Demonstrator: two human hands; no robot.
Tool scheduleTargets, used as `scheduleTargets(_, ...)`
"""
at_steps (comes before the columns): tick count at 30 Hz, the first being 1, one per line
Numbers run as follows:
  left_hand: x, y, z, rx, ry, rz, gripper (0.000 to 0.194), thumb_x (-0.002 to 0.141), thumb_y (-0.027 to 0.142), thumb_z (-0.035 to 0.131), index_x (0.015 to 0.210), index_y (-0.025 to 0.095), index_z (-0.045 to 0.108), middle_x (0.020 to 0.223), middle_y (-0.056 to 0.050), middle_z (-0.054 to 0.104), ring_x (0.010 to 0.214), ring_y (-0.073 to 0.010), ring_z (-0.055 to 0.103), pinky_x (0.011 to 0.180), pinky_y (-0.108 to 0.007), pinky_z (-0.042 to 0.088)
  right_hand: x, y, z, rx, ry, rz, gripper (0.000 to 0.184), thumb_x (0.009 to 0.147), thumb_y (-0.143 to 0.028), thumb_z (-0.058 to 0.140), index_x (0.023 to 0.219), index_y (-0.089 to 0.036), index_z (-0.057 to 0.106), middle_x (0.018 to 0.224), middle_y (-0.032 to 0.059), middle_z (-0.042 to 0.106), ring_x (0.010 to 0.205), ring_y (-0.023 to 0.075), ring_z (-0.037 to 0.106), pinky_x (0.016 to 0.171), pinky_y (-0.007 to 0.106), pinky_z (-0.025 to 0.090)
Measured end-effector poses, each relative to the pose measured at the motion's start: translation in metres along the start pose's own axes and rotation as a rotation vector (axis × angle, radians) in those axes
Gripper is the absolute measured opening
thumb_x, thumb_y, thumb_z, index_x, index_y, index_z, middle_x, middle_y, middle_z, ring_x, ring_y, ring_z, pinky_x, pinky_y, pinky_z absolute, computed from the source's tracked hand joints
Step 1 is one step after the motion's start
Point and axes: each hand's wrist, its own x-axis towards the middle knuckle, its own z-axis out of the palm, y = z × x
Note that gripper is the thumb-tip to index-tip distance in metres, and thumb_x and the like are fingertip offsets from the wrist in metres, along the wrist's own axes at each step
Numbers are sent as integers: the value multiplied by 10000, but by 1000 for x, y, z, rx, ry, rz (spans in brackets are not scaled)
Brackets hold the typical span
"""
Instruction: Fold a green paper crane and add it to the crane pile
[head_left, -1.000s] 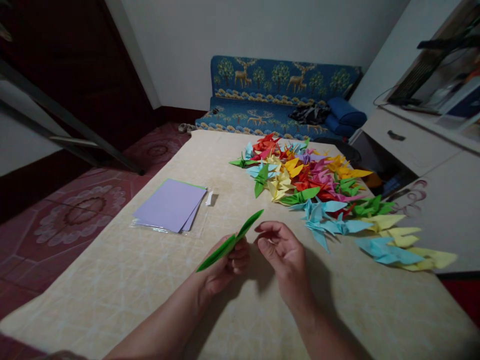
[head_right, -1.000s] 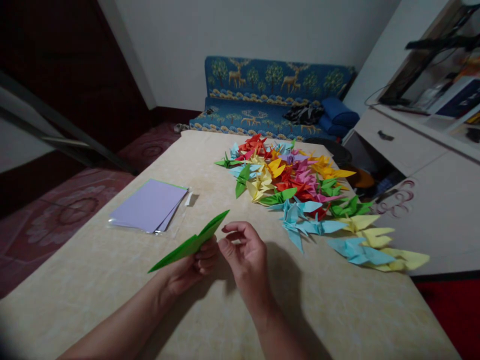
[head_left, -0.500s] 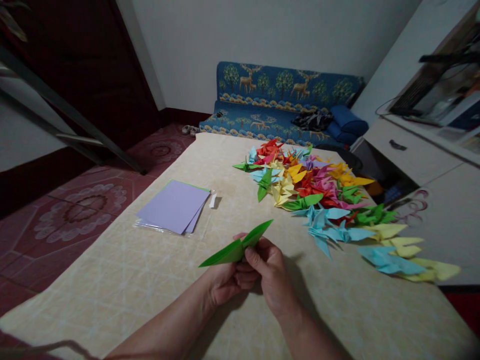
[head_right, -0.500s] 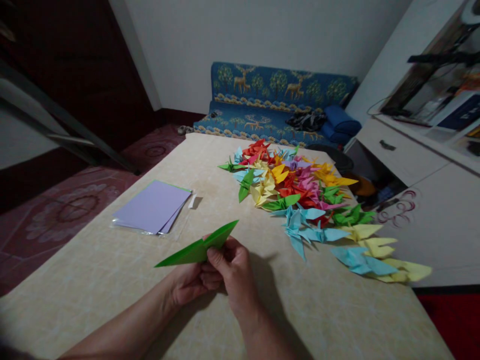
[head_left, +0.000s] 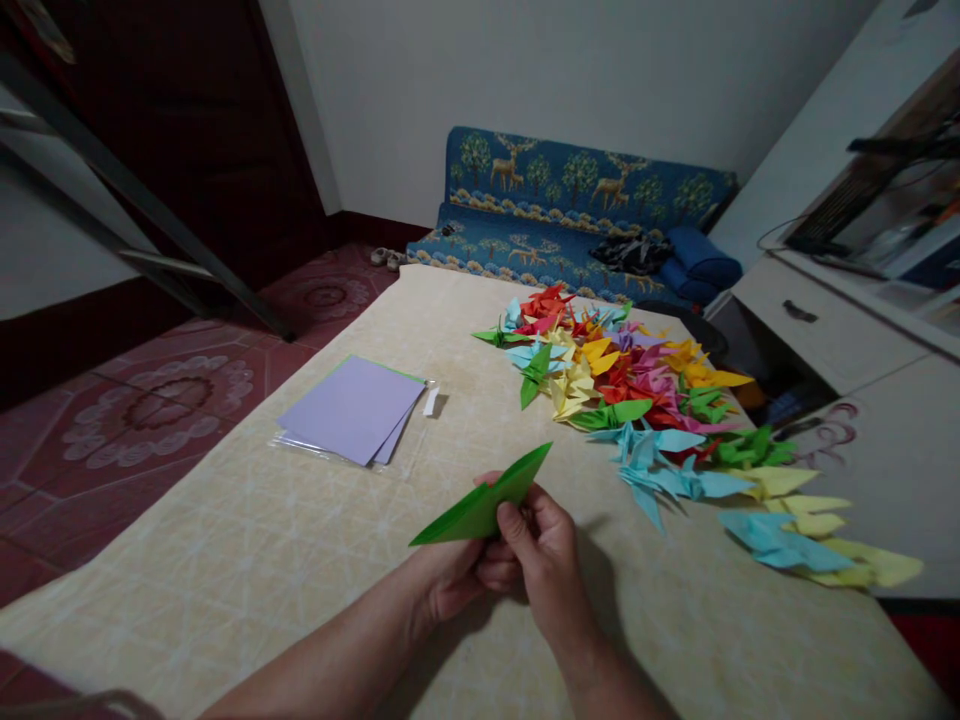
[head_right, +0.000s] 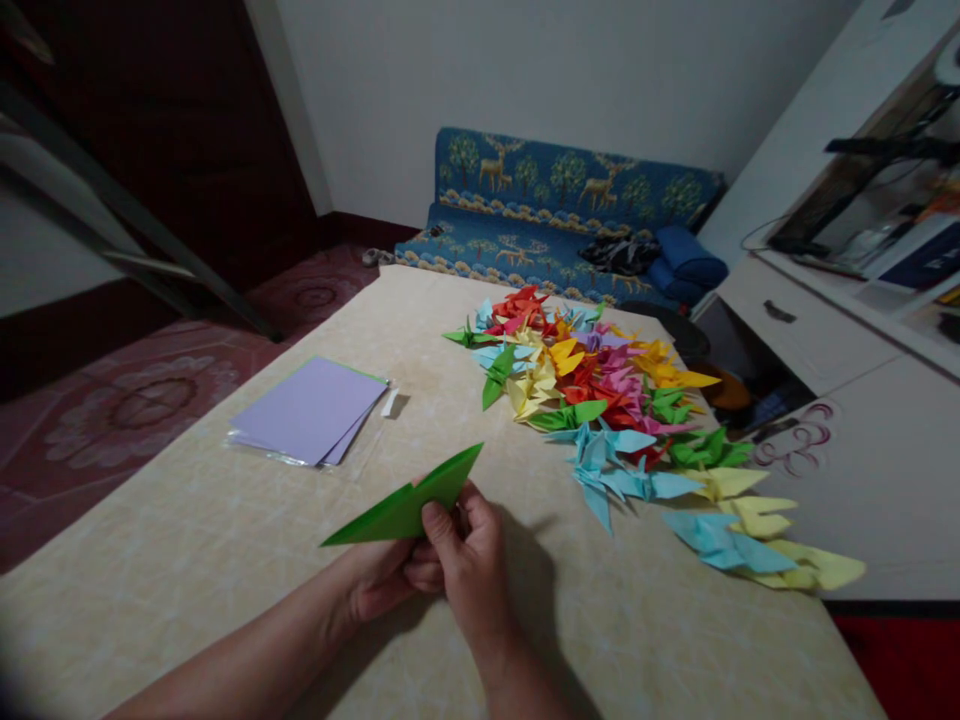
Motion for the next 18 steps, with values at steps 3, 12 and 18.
scheduleTargets(3, 1, -3, 0, -1, 23, 22, 477, 755, 537, 714, 649, 180, 416, 431, 132, 184, 388, -8, 88, 372, -139, 81, 0, 0, 1, -33, -31, 8, 410, 751, -476, 742, 993, -153, 673, 608, -44, 473, 429, 55, 397, 333, 148, 348)
scheduleTargets(12, -9, 15, -4, 252, 119, 211, 417, 714, 477, 758, 772, 69, 699, 661, -84, 652, 570, -122, 571, 544, -210, 437, 5, -6, -23, -151, 132, -64, 394, 762, -548, 705, 856, -167, 667, 614, 8, 647, 497, 135, 581, 464, 234, 506)
scheduleTargets(18, -25, 31, -7, 335, 125, 251, 428, 798, 506, 675, 850, 87, 748, 755, -103, 690, 634, -141, 602, 577, -203, 440, 9, -12, -44, -282, 105, -117, 344, 799, -500, 692, 876, -165, 717, 822, 60, 739, 773, 217, 661, 718, 305, 522)
